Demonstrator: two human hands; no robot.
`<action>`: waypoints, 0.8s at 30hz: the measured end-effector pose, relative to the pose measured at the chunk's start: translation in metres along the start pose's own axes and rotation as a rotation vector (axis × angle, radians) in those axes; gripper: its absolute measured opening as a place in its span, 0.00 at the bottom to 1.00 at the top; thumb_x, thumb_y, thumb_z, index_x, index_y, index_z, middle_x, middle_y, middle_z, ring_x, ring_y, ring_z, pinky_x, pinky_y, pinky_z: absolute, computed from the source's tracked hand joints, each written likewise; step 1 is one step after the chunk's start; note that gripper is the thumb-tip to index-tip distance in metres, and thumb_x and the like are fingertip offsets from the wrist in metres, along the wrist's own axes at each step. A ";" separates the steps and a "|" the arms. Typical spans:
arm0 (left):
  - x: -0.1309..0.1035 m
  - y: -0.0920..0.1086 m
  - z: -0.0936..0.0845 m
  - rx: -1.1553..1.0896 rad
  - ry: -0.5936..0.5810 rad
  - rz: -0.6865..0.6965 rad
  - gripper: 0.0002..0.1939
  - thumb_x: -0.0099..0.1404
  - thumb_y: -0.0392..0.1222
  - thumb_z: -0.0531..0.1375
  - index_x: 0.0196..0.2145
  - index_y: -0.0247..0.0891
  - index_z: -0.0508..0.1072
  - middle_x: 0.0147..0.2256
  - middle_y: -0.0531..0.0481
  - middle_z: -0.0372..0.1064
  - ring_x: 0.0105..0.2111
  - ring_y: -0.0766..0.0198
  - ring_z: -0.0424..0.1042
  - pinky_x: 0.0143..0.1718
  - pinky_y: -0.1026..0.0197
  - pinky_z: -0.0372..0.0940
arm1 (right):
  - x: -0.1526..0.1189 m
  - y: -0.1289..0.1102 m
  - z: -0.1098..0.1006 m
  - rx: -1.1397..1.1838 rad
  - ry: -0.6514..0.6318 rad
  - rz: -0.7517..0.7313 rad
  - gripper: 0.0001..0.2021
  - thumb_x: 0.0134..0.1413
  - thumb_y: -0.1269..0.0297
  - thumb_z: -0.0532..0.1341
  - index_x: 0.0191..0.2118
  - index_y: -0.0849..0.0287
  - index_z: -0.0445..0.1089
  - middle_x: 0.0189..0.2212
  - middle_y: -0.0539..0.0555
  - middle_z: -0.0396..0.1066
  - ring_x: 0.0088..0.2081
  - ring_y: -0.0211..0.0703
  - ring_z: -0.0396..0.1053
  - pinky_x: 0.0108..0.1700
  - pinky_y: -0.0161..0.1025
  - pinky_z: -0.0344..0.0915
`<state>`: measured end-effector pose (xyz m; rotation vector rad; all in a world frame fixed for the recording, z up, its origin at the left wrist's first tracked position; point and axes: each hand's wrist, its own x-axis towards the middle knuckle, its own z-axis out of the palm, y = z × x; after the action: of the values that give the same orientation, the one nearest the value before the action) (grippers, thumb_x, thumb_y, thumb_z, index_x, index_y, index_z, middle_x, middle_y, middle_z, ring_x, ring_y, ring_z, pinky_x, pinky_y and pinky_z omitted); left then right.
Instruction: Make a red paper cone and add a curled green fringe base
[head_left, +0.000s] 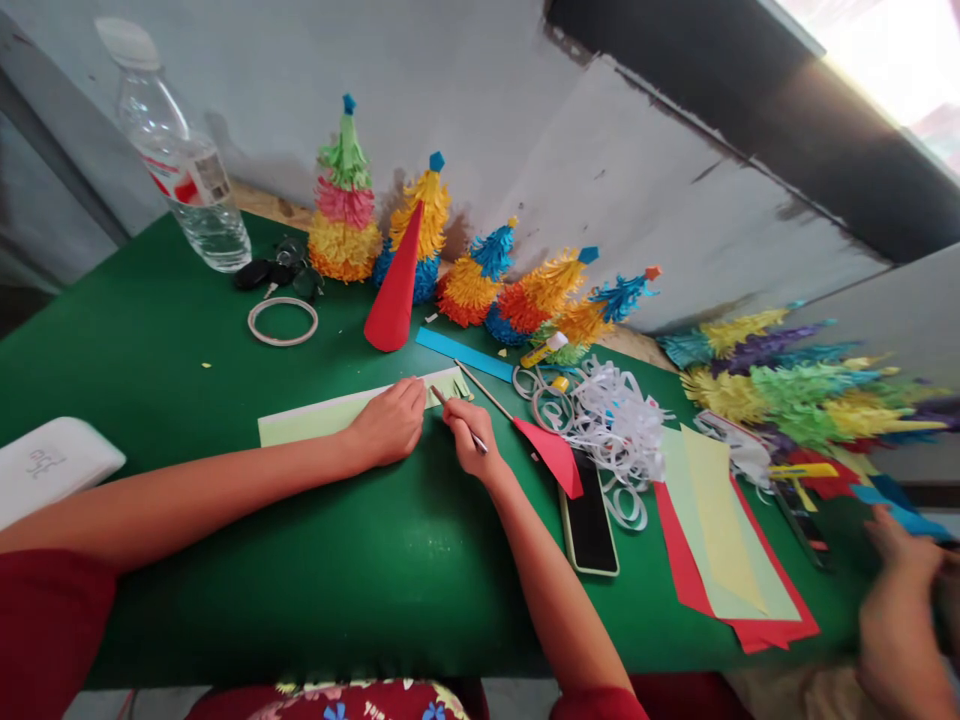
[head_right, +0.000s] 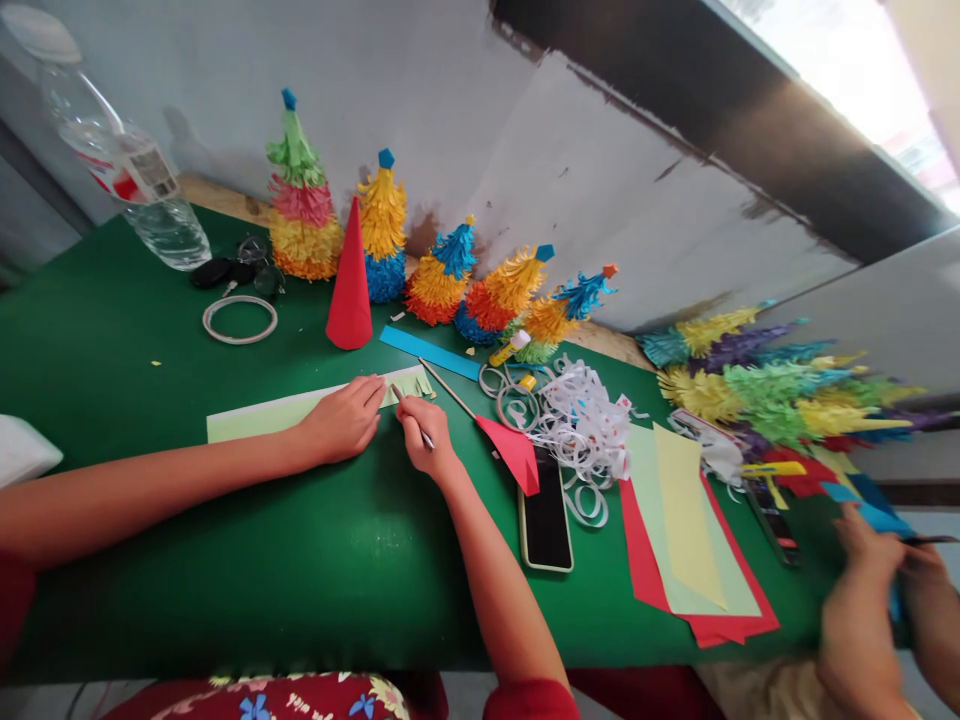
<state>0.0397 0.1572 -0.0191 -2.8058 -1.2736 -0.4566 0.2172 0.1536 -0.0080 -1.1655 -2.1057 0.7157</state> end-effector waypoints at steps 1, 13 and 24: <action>0.000 0.000 0.000 0.011 0.001 0.001 0.22 0.66 0.37 0.49 0.53 0.20 0.66 0.51 0.30 0.67 0.53 0.48 0.64 0.56 0.49 0.56 | -0.002 -0.001 -0.001 -0.002 -0.003 0.003 0.09 0.52 0.69 0.47 0.23 0.56 0.54 0.20 0.48 0.55 0.24 0.39 0.55 0.29 0.36 0.52; -0.001 -0.001 0.004 0.033 0.004 0.014 0.24 0.66 0.37 0.49 0.54 0.14 0.64 0.52 0.27 0.65 0.54 0.47 0.64 0.57 0.51 0.54 | -0.027 -0.011 -0.006 -0.002 -0.042 0.027 0.08 0.53 0.69 0.46 0.24 0.55 0.52 0.20 0.48 0.53 0.23 0.39 0.53 0.29 0.37 0.50; -0.003 -0.001 0.004 -0.042 0.008 -0.033 0.25 0.66 0.37 0.49 0.56 0.17 0.63 0.56 0.29 0.63 0.57 0.48 0.60 0.59 0.51 0.54 | -0.040 0.004 -0.002 0.140 0.121 0.043 0.10 0.53 0.67 0.47 0.21 0.55 0.52 0.19 0.48 0.52 0.22 0.38 0.52 0.27 0.37 0.49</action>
<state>0.0385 0.1564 -0.0242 -2.8177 -1.3256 -0.5006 0.2377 0.1206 -0.0199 -1.1509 -1.9049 0.7793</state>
